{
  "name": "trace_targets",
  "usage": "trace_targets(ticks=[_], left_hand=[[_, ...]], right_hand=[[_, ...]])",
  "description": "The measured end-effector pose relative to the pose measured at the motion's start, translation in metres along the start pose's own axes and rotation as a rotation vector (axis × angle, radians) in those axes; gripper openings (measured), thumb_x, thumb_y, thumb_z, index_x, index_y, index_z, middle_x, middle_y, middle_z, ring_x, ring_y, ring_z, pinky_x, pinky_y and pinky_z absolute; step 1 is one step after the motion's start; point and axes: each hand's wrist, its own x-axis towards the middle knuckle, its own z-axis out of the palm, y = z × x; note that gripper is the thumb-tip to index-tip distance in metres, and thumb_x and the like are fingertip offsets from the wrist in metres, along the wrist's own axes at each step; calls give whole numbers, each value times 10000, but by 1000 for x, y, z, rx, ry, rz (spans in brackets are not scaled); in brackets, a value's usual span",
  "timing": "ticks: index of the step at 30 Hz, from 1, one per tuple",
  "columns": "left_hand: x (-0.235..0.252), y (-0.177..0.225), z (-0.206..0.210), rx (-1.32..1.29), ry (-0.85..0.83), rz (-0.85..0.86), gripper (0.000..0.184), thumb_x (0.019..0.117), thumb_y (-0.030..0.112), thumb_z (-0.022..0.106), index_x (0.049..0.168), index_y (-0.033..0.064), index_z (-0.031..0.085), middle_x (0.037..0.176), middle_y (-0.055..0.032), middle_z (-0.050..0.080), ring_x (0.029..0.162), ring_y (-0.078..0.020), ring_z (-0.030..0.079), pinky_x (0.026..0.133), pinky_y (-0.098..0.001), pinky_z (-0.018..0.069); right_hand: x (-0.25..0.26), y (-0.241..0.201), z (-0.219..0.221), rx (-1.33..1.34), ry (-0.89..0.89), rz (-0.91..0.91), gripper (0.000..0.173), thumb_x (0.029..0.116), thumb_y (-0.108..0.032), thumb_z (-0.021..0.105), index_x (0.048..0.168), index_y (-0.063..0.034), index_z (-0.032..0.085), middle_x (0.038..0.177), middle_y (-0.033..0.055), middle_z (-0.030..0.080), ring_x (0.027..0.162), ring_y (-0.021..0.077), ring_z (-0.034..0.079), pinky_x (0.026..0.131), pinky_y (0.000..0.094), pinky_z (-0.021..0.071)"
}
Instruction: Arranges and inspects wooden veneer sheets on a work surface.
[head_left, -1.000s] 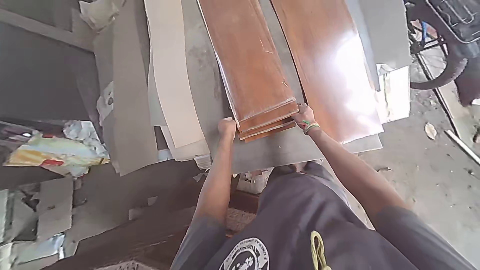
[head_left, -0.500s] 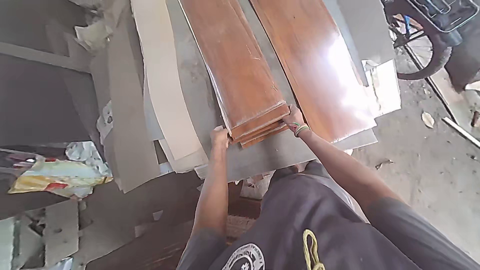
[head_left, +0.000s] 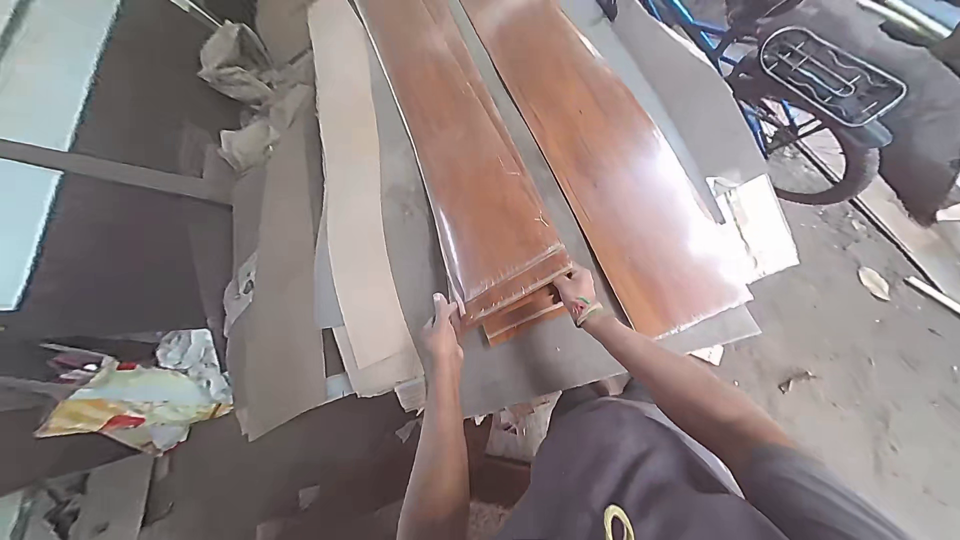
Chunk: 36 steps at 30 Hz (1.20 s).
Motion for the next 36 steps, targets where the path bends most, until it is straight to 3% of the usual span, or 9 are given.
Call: trace_targets(ticks=[2, 4, 7, 9, 16, 21, 25, 30, 36], left_hand=[[4, 15, -10, 75, -182, -82, 715, 1048, 634, 376, 1152, -22, 639, 1036, -131, 694, 890, -210, 648, 826, -407, 544], [4, 23, -12, 303, -184, 26, 475, 1046, 450, 557, 1124, -9, 655, 998, -139, 672, 871, -223, 636, 800, -417, 548], [-25, 46, 3, 795, -59, 435, 879, 777, 536, 846, 1459, 73, 541, 1516, -235, 471, 1396, -402, 465, 1123, -598, 418], [-40, 51, 23, 821, -186, 704, 989, 687, 593, 871, 1479, 106, 536, 1586, -197, 416, 1461, -371, 407, 1165, -566, 396], [-54, 89, 77, 1202, -643, 940, 791, 840, 607, 752, 1502, 227, 544, 1596, -27, 461, 1493, -228, 395, 1204, -528, 341], [-36, 106, 81, 1281, -744, 874, 917, 749, 632, 820, 1520, 239, 515, 1634, -66, 387, 1498, -277, 365, 1180, -566, 350], [-42, 124, 77, 1354, -758, 996, 699, 918, 562, 686, 1496, 193, 549, 1593, -65, 460, 1461, -249, 447, 1178, -502, 393], [-44, 117, 69, 1251, -340, 1570, 377, 1020, 121, 479, 1335, 42, 670, 1345, -130, 684, 1180, -286, 702, 939, -490, 595], [-52, 151, 53, 1179, 195, 1412, 318, 1040, 133, 502, 1248, -10, 695, 969, -197, 760, 773, -375, 754, 629, -551, 600]], right_hand=[[1, 1, 2, -35, -3, -4, 220, 994, -178, 619, 1146, -29, 674, 836, 108, 748, 623, 195, 730, 582, 372, 639], [-1, 1, 7, -28, -19, 0, 235, 1003, -176, 598, 1183, -33, 648, 837, 114, 749, 612, 203, 733, 568, 373, 641], [-6, -9, 10, -9, -30, -17, 222, 994, -169, 597, 1162, -35, 649, 831, 106, 750, 605, 200, 733, 564, 371, 646], [-6, -16, 9, 19, -47, -32, 195, 995, -163, 614, 1126, -22, 644, 825, 106, 749, 603, 196, 733, 567, 365, 647], [-3, -23, 4, -26, -85, -119, 277, 953, -301, 678, 1023, -32, 679, 820, 105, 708, 668, 205, 705, 667, 430, 620], [-2, -23, 2, -6, -147, -121, 280, 946, -290, 680, 1045, -29, 662, 812, 100, 705, 640, 194, 697, 643, 410, 615], [-5, -36, 0, 20, -186, -145, 269, 951, -288, 670, 1049, -37, 658, 804, 79, 718, 621, 166, 704, 623, 369, 624], [-7, -38, 0, 11, -203, -98, 299, 960, -279, 678, 1109, -22, 650, 862, 104, 730, 657, 185, 727, 654, 379, 640], [-9, -37, -4, 62, -166, -20, 216, 986, -223, 646, 1068, -24, 644, 838, 97, 728, 629, 178, 725, 616, 362, 642]])
